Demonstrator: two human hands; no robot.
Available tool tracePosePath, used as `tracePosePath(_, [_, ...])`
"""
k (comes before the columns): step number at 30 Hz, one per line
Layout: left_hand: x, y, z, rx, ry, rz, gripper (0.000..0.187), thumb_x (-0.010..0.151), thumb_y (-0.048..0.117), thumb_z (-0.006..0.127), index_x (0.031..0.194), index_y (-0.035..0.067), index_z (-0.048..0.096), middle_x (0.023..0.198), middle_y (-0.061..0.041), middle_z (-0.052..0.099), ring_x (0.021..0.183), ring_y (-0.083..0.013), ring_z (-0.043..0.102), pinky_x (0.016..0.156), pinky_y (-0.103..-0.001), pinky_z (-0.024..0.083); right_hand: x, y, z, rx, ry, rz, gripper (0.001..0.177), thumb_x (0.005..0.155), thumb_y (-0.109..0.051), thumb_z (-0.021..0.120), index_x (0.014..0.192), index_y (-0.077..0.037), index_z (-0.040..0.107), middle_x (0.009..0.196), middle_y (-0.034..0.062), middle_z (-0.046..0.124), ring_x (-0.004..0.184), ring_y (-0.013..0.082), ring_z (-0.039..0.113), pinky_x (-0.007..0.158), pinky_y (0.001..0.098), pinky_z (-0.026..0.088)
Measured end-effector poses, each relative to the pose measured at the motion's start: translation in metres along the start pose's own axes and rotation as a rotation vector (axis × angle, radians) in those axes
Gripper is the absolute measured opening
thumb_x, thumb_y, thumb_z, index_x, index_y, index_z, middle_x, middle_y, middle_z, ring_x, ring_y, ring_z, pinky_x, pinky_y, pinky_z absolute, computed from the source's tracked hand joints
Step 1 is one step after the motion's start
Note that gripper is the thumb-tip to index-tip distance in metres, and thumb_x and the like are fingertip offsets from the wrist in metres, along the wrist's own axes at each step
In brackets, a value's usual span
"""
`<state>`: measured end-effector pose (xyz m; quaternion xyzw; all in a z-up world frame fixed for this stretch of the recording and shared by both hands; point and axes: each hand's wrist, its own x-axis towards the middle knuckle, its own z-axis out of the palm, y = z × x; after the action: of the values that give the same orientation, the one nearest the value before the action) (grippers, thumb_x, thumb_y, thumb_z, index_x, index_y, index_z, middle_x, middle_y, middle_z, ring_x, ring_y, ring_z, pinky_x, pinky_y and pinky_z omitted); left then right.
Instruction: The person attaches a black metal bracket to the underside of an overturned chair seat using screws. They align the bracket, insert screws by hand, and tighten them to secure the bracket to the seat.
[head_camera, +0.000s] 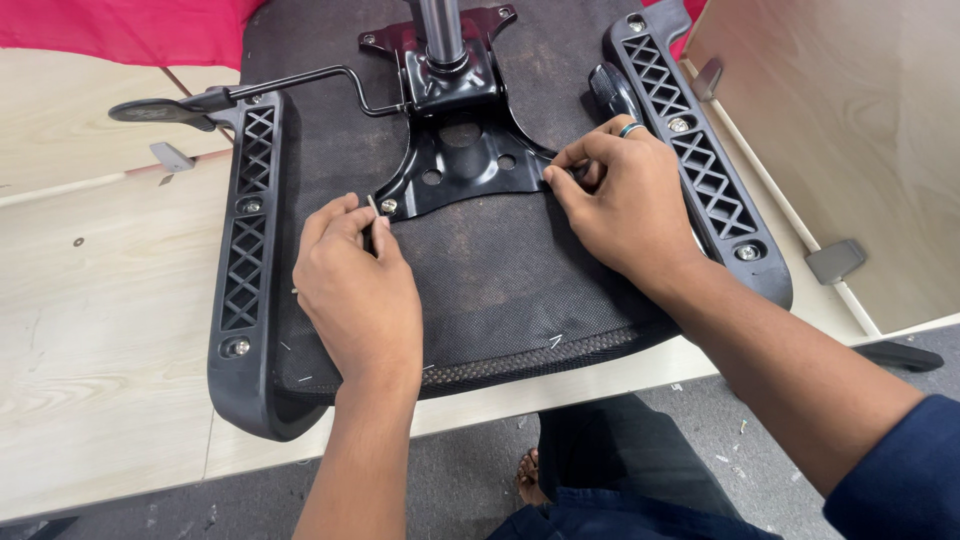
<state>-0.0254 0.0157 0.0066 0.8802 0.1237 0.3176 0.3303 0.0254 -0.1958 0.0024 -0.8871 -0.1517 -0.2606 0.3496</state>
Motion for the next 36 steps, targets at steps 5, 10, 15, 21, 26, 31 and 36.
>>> tracePosePath(5, [-0.001,0.003,-0.002,-0.053,0.016,0.0,0.011,0.092,0.007,0.072,0.095,-0.003,0.076,0.121,-0.013,0.07,0.101,-0.0275,0.073,0.089,-0.037,0.06,0.0,0.001,-0.001,0.026,-0.023,0.019,0.008,0.087,-0.006,0.079,0.094,-0.003,0.081,0.086,0.0088,0.067,0.062,0.0153,0.059,0.059,0.0294,0.05])
tracePosePath(10, [-0.002,0.007,-0.004,-0.051,-0.007,0.025,0.012,0.091,0.012,0.075,0.09,0.0,0.075,0.113,-0.008,0.073,0.099,-0.0261,0.073,0.086,-0.04,0.058,0.002,0.002,0.002,-0.012,-0.005,0.059,0.017,0.087,-0.013,0.084,0.083,0.002,0.076,0.085,0.01,0.066,0.064,0.0161,0.062,0.06,0.0302,0.052])
tracePosePath(15, [-0.002,0.012,-0.005,-0.058,-0.08,0.05,0.01,0.09,0.014,0.074,0.086,0.004,0.074,0.115,-0.004,0.072,0.1,-0.0233,0.073,0.087,-0.039,0.058,0.002,0.0,0.003,-0.024,0.005,0.08,0.016,0.085,-0.012,0.083,0.084,0.002,0.075,0.084,0.0105,0.066,0.062,0.0179,0.062,0.059,0.0314,0.051])
tracePosePath(21, [-0.003,0.015,-0.005,-0.087,-0.083,0.123,0.011,0.089,0.013,0.075,0.086,0.003,0.073,0.116,-0.007,0.072,0.102,-0.0258,0.073,0.089,-0.04,0.057,0.0,-0.003,-0.002,0.014,-0.014,0.038,0.011,0.086,-0.006,0.078,0.096,-0.003,0.081,0.087,0.0097,0.066,0.065,0.017,0.061,0.062,0.03,0.052])
tracePosePath(26, [-0.002,0.018,-0.003,-0.112,-0.148,0.076,0.011,0.088,0.014,0.074,0.085,0.004,0.072,0.112,-0.005,0.074,0.099,-0.024,0.075,0.089,-0.038,0.059,0.003,-0.003,0.001,-0.023,-0.01,0.071,0.012,0.086,-0.012,0.082,0.091,0.0,0.079,0.087,0.0113,0.069,0.064,0.0169,0.063,0.062,0.0309,0.053])
tracePosePath(31, [-0.002,0.017,0.001,-0.154,-0.143,0.133,0.01,0.088,0.012,0.075,0.084,0.003,0.073,0.108,-0.007,0.076,0.102,-0.0244,0.075,0.091,-0.04,0.058,0.004,-0.002,0.005,-0.032,0.004,0.144,0.02,0.085,-0.016,0.084,0.084,0.003,0.075,0.084,0.0131,0.068,0.059,0.0189,0.064,0.057,0.0327,0.053])
tracePosePath(36, [0.0,0.027,0.013,-0.182,-0.151,0.227,0.011,0.088,0.014,0.077,0.084,0.006,0.072,0.104,-0.004,0.077,0.1,-0.0206,0.074,0.098,-0.042,0.051,0.003,-0.005,0.003,0.029,0.031,0.087,0.019,0.088,-0.014,0.081,0.09,0.003,0.072,0.088,0.0132,0.067,0.066,0.0209,0.065,0.061,0.0332,0.053])
